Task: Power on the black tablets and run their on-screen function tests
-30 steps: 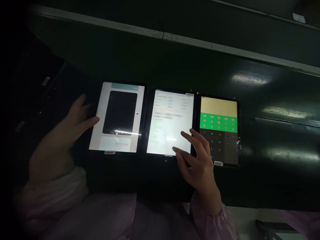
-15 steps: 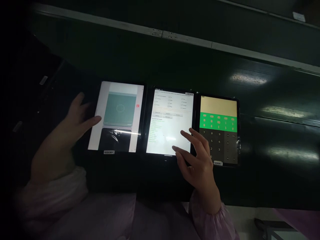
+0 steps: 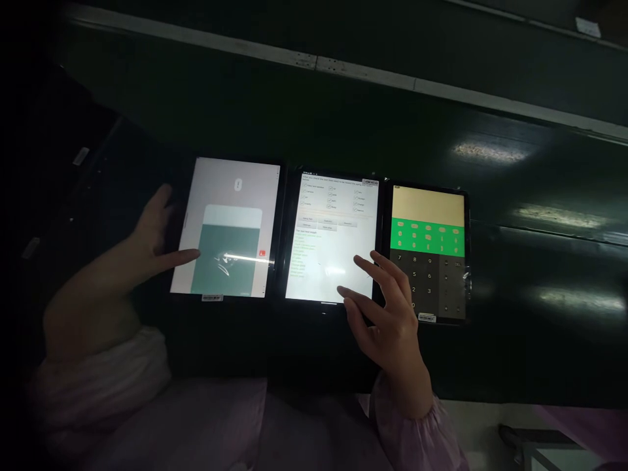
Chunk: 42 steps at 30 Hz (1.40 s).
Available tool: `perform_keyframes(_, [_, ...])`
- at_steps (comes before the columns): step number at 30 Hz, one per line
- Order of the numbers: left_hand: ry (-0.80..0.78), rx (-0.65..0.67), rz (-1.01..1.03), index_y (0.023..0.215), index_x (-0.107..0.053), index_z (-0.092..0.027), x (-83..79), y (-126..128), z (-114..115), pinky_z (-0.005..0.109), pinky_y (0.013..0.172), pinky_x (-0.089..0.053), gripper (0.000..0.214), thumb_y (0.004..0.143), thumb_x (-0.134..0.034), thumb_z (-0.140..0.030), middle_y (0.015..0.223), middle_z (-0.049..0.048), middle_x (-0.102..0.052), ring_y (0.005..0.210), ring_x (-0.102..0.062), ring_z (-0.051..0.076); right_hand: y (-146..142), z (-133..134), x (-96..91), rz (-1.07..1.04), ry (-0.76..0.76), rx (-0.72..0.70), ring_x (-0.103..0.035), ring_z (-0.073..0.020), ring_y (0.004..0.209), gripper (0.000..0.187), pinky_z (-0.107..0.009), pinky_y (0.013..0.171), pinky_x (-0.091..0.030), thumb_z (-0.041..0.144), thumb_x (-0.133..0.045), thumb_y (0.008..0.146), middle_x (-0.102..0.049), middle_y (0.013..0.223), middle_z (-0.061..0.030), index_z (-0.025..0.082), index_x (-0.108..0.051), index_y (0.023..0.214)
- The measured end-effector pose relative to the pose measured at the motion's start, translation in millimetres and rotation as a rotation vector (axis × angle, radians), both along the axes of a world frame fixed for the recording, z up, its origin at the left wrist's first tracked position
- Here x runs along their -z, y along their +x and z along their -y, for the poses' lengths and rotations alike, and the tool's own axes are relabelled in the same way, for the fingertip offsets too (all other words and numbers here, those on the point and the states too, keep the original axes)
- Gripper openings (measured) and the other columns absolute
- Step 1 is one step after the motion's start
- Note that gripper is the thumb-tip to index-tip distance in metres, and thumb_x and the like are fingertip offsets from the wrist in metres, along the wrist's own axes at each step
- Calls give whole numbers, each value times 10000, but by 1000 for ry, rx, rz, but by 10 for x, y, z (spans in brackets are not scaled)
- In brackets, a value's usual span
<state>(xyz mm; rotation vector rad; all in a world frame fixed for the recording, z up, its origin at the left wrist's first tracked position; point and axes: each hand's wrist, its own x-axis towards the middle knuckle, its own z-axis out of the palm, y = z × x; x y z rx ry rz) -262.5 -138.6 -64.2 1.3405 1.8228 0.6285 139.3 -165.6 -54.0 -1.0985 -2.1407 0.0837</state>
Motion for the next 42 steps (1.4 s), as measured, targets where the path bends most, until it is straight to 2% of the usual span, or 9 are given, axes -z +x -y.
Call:
perform_keyframes(8, [-84, -182, 82, 1749, -127, -226, -163, 83, -36, 705, 1307, -148, 1583, 446, -909, -671, 1798, 209, -209, 1671, -159, 482, -6, 10, 27, -23, 10, 24, -691, -366, 1320, 202, -537, 970, -672, 158, -671, 1020, -755, 1318, -83, 244, -849, 982])
perform_keyframes(13, [-41, -178, 52, 1738, -231, -292, -102, 18, -5, 768, 1279, -158, 1414, 555, -901, -680, 1738, 194, -368, 1650, -205, 512, 6, 34, 33, -24, 3, 20, -676, -370, 1335, 203, -542, 977, -668, 131, -680, 998, -747, 1344, -90, 234, -855, 993])
perform_keyframes(16, [-6, -205, 59, 1723, -295, -313, -63, -5, 3, 749, 1288, -193, 1331, 590, -886, -686, 1693, 171, -451, 1644, -241, 499, -13, 69, 13, 1, -21, -26, -644, -381, 1374, 224, -559, 1008, -650, 126, -664, 988, -735, 1372, -93, 233, -856, 947])
perform_keyframes(20, [-15, -274, 62, 1709, -353, -302, -96, 46, -10, 672, 1314, -236, 1359, 526, -915, -663, 1720, 146, -422, 1640, -281, 466, -65, 97, 43, 39, -54, -76, -573, -403, 1450, 250, -600, 1073, -610, 147, -657, 994, -728, 1389, -81, 246, -842, 857])
perform_keyframes(26, [-57, -322, 75, 1712, -350, -310, -156, 112, -5, 642, 1324, -236, 1353, 506, -897, -587, 1744, 123, -388, 1647, -279, 441, -67, 36, 156, 50, 39, 160, -445, -423, 1551, 191, -681, 1147, -531, 177, -685, 1024, -655, 1496, -77, 278, -833, 1090])
perform_keyframes(32, [-78, -346, 138, 1712, -328, -229, -276, 223, -26, 633, 1337, -180, 1409, 442, -876, -501, 1735, 151, -398, 1677, -184, 442, -89, 52, 121, 3, 16, 71, -510, -408, 1506, 188, -656, 1159, -524, 165, -684, 1007, -666, 1480, -63, 272, -834, 1045])
perform_keyframes(35, [-79, -366, 195, 1712, -302, -161, -317, 284, -47, 633, 1342, -153, 1413, 435, -835, -447, 1700, 185, -444, 1671, -210, 442, -96, 67, 105, 1, 2, 33, -518, -400, 1499, 185, -606, 1132, -549, 147, -690, 999, -669, 1480, -73, 253, -838, 1030])
perform_keyframes(38, [-5, -382, 205, 1660, -413, -146, -252, 298, -66, 604, 1348, -196, 1224, 533, -819, -401, 1700, 165, -456, 1655, -284, 401, -91, 68, 99, 3, -1, 16, -528, -395, 1490, 197, -573, 1100, -575, 140, -681, 1004, -679, 1467, -77, 250, -842, 1034])
perform_keyframes(42, [148, -493, 205, 1428, -669, -173, -121, 321, -213, 581, 1340, -294, 777, 666, -806, -248, 1627, 99, -567, 1576, -445, 357, -90, 54, 91, 14, 11, 8, -546, -389, 1472, 184, -560, 1085, -584, 151, -675, 1016, -692, 1441, -89, 236, -838, 1009])
